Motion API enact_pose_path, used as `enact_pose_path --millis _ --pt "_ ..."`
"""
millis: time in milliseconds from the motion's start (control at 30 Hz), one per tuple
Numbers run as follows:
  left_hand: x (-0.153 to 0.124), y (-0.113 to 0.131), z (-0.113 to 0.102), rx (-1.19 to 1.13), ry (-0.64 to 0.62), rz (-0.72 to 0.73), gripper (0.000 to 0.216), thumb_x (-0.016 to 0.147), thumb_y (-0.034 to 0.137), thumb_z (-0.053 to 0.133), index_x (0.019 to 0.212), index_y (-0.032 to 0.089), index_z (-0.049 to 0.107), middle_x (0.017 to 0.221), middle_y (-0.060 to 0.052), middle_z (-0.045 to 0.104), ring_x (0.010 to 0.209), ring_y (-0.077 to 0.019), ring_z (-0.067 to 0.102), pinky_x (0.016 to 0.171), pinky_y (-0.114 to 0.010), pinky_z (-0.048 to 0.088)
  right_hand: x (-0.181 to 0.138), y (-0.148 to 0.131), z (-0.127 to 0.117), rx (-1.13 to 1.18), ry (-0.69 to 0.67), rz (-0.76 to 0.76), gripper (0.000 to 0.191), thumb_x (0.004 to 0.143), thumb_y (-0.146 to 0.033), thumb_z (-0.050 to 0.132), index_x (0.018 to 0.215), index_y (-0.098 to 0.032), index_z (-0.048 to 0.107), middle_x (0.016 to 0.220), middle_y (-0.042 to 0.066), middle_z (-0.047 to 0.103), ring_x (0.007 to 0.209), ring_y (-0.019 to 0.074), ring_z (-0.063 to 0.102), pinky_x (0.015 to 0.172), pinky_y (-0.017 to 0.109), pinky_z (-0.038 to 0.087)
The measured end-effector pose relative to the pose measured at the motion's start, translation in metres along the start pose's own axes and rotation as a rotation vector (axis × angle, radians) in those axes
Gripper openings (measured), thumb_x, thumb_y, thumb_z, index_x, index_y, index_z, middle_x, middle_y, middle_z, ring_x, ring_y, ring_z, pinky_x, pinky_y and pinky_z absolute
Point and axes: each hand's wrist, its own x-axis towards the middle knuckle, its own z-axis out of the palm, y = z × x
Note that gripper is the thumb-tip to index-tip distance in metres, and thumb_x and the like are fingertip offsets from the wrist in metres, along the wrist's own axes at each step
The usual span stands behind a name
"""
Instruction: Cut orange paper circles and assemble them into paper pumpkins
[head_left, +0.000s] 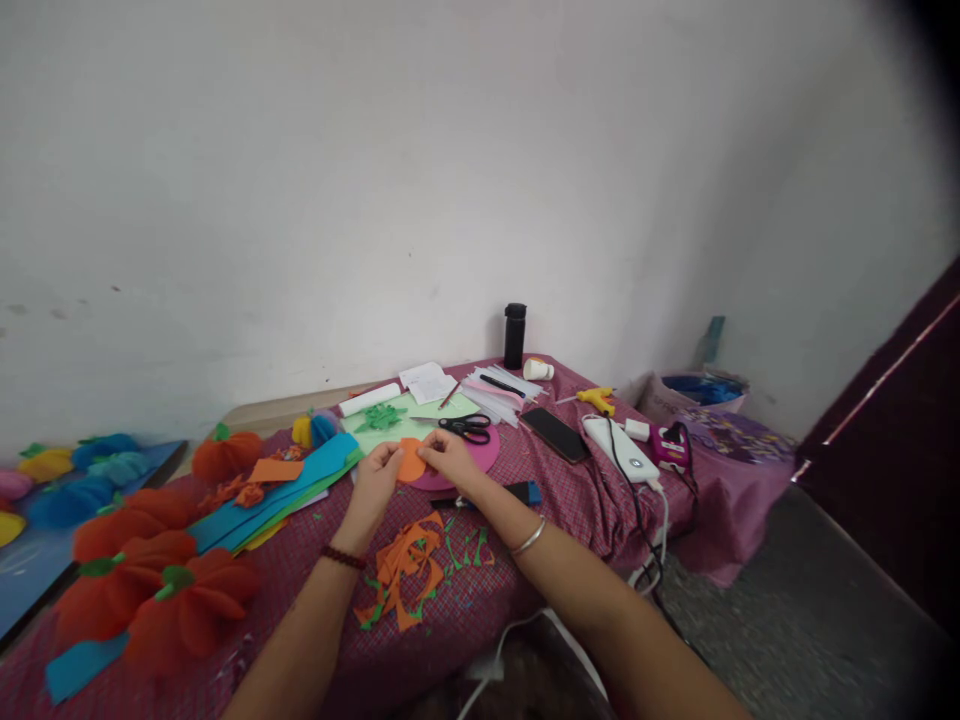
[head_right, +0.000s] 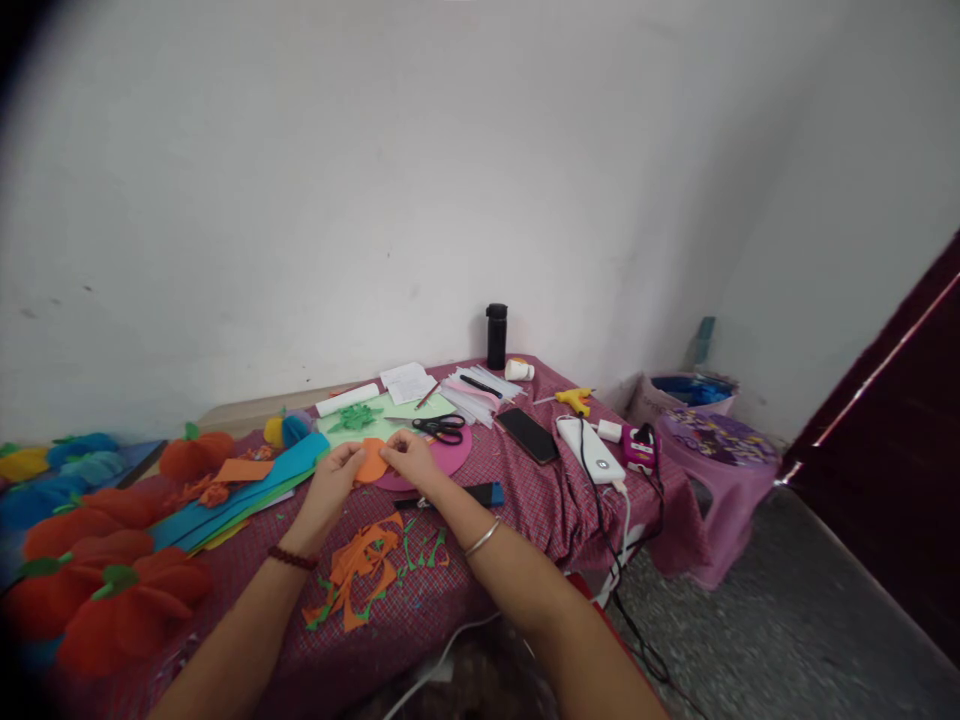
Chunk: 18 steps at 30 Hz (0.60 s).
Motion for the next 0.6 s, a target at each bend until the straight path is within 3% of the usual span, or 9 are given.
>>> enact_pose_path --millis 200,433,600 --pt "0.0012 -0.0068 -0.0012 0.06 -0.029 0.006 0.034 0.069 0.047 0.069 0.065 0.016 0.056 0.057 0.003 0.051 0.051 -0.0101 0.043 0.049 -0.022 0.034 -0.0012 -0.0014 0.0002 0.05 0.007 -0.02 0.02 0.071 -0.031 0.067 0.076 -0.019 0.051 0.057 -0.006 0.051 0.045 0.0086 0.046 0.043 0.021 0.038" --pt "0.0013 -0.0083 -0.0012 0.089 -0.045 -0.001 0.04 0.07 0.053 0.066 0.074 0.014 0.062 0.064 0.0 0.057 0.058 -0.0127 0.048 0.053 -0.023 0.037 -0.0041 -0.003 0.0014 0.064 -0.12 0.093 0.029 0.067 -0.041 0.071 0.069 -0.018 0.052 0.057 -0.005 0.051 0.05 0.0093 0.047 0.047 0.021 0.037" --pt "-0.0005 -0.0045 0.0012 0.134 -0.083 0.006 0.038 0.072 0.052 0.063 0.067 0.015 0.058 0.06 0.001 0.053 0.054 -0.0116 0.044 0.05 -0.023 0.034 -0.0014 -0.0008 0.0007 0.07 -0.036 0.045 0.027 0.068 -0.04 0.068 0.067 -0.018 0.051 0.056 -0.006 0.048 0.049 0.0081 0.043 0.046 0.02 0.034"
